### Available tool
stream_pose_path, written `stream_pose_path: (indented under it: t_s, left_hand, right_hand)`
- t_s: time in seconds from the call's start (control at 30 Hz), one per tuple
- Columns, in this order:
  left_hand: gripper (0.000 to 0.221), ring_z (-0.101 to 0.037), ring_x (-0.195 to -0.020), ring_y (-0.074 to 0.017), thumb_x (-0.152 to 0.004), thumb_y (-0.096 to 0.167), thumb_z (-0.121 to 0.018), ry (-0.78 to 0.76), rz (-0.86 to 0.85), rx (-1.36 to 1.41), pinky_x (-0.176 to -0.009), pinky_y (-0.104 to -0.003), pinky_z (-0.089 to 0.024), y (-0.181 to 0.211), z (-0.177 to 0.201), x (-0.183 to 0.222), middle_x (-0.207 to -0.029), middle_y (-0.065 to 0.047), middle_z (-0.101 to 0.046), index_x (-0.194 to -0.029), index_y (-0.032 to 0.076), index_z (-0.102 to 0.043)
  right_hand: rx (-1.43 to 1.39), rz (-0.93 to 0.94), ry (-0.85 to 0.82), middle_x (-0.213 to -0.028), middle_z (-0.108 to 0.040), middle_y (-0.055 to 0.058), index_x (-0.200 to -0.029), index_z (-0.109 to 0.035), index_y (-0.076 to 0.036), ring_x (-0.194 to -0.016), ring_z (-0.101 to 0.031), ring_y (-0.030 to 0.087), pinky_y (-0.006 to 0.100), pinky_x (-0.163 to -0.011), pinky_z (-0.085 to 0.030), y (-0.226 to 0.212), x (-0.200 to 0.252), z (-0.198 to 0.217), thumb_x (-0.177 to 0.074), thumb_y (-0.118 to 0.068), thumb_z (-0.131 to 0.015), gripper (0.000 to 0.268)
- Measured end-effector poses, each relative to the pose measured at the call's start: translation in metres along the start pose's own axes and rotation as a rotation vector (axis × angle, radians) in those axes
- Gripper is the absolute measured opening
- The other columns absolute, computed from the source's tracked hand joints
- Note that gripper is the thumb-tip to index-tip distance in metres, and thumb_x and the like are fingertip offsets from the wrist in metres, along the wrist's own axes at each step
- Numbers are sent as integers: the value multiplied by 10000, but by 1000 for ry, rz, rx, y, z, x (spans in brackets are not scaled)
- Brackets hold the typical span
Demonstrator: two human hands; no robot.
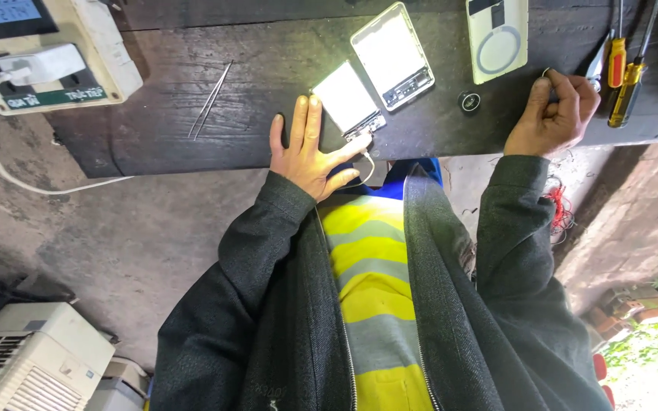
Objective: Stripping, twisting, and connecting wires to an electronic component on a repair bench.
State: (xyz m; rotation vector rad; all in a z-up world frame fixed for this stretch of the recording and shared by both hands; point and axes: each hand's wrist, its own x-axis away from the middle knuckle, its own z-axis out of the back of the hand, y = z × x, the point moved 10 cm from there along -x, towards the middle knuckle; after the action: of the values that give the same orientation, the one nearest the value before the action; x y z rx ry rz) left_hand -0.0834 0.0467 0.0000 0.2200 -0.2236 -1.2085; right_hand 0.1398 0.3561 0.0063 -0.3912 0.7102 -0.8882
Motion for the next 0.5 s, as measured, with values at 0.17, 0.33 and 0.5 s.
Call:
stream_pose_path:
  t_s: [0.17, 0.33, 0.5]
  left_hand:
    - [572, -327, -1513, -431, -1004, 866, -369, -21, 7, -21, -1120, -638, -327, 0, -5, 1, -1632, -260, -258, -1498, 618, -513]
    - [592, -402, -1477, -430, -1007, 851, -233, 29, 17, -41, -1135, -615, -300, -2, -6, -1, -1605, -247, -323, -1484, 640, -513]
    - [556, -454, -1434, -436, -989, 847, -276, 15, 5, -78, -1099, -595, -313, 1, -6, -4, -1553, -276, -426, -1460, 652, -496]
  right_hand:
    - [-210, 9, 55, -1187, -613, 165, -1127, -739, 65, -885, -610, 245, 364, -726, -622, -6, 5, 2, -1046, -8, -681, 123]
    - [-243, 112, 86, -1285, -596, 209, -1205, -685, 93, -1100, -659, 348, 465, -868, -658, -5, 14, 3, -1027, 81, -673, 179]
    - [-179, 125, 88, -1297, -627, 275, -1191, -706, 132, -729, -576, 271, 341, -547, -479, 5, 22, 3, -1032, 0, -742, 211]
